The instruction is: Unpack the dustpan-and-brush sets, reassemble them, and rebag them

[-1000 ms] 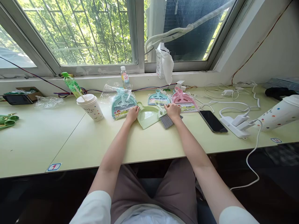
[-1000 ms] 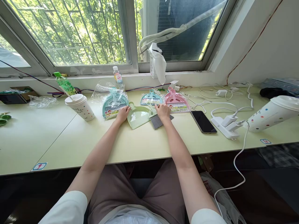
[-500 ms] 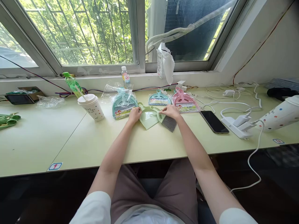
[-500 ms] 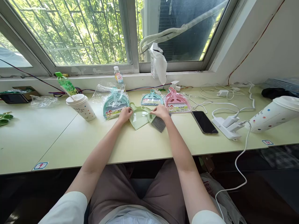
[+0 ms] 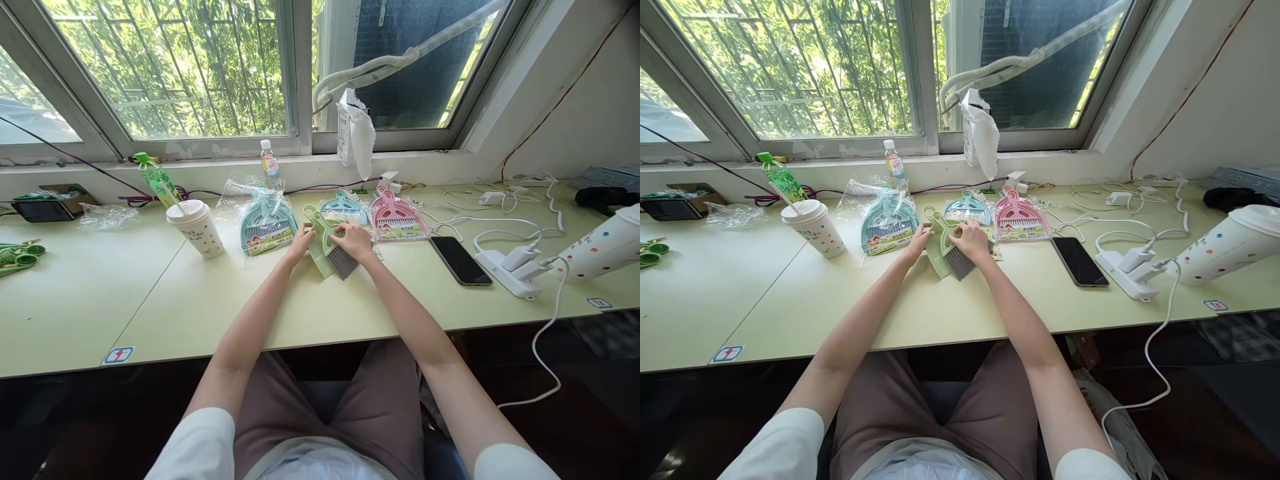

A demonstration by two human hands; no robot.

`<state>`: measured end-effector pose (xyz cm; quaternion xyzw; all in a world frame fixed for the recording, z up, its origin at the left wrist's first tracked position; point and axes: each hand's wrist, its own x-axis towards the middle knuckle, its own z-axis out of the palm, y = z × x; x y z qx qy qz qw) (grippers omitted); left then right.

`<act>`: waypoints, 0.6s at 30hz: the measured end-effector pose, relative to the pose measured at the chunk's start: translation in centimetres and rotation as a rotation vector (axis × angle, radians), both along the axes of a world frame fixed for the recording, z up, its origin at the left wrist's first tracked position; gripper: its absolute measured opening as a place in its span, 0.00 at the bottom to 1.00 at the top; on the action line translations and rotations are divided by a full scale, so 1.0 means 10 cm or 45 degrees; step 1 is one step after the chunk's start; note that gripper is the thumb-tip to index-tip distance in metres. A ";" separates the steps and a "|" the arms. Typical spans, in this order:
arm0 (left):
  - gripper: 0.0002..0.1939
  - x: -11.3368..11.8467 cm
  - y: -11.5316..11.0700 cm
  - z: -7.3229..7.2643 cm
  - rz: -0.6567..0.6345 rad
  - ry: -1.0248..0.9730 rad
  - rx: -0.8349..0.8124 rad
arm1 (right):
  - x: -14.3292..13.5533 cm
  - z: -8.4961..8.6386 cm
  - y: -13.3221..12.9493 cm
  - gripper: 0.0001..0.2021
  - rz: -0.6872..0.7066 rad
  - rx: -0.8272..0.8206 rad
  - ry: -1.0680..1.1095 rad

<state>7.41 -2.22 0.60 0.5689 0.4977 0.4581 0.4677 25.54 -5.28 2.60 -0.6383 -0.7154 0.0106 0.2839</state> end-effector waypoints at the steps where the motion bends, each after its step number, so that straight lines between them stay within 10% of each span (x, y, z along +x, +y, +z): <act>1: 0.12 0.03 -0.02 0.00 -0.057 -0.073 -0.002 | -0.05 0.01 -0.03 0.12 0.001 0.009 0.004; 14: 0.16 -0.08 -0.08 0.00 -0.419 -0.101 -0.196 | 0.03 -0.02 0.06 0.12 0.185 0.108 0.311; 18: 0.15 -0.09 -0.10 0.03 -0.549 -0.044 -0.285 | 0.14 -0.08 0.15 0.18 0.424 -0.228 0.597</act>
